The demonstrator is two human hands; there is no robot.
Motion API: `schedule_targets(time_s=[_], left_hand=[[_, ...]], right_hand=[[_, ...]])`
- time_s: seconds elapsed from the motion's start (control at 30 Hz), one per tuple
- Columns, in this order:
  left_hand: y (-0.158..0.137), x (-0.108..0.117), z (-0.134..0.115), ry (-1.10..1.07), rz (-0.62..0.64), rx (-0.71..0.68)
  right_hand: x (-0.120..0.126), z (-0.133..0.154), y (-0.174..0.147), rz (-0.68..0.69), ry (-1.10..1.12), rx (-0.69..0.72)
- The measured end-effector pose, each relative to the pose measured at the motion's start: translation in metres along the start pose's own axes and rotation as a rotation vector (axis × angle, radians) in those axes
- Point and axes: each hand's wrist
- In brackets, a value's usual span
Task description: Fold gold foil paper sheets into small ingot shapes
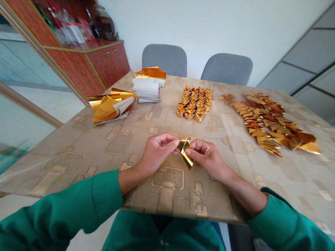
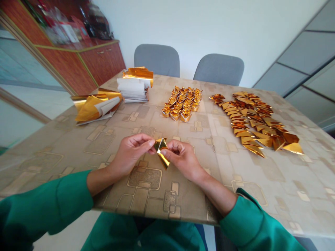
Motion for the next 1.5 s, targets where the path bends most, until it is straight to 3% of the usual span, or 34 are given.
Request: schedule_targets(time_s=[0.23, 0.43, 0.63, 0.77, 0.87, 1.0, 1.17, 1.3, 1.5], left_hand=[[0.000, 0.001, 0.001, -0.026, 0.031, 0.001], [-0.001, -0.003, 0.002, -0.213, 0.140, 0.159], [0.001, -0.003, 0.005, -0.330, 0.068, 0.227], [0.005, 0.000, 0.003, -0.441, -0.009, 0.251], [0.007, 0.002, -0.001, -0.520, -0.046, 0.294], [0.006, 0.002, -0.002, -0.600, 0.016, 0.379], [0.005, 0.002, 0.000, -0.517, 0.043, 0.403], [0.005, 0.002, 0.000, -0.431, 0.028, 0.389], [0.007, 0.003, -0.003, -0.410, -0.014, 0.350]], right_hand=[[0.002, 0.000, 0.001, 0.012, 0.034, -0.031], [0.002, -0.002, 0.002, -0.015, 0.044, -0.034], [0.002, 0.002, 0.002, -0.040, -0.062, 0.014], [0.009, 0.003, 0.001, -0.112, -0.262, 0.140], [0.012, 0.001, 0.002, -0.144, -0.601, 0.323], [0.012, 0.003, 0.003, -0.104, -1.023, 0.573], [0.021, 0.012, -0.002, -0.019, -1.243, 0.809], [0.028, 0.020, -0.002, 0.064, -1.364, 0.894], [0.025, 0.022, 0.000, 0.076, -1.511, 0.892]])
Point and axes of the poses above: each hand's wrist, its own y-axis towards the middle knuckle, its own x-axis out of the back of the hand, z = x × y, and after that the axes turned 10 degrees about z, right-handed
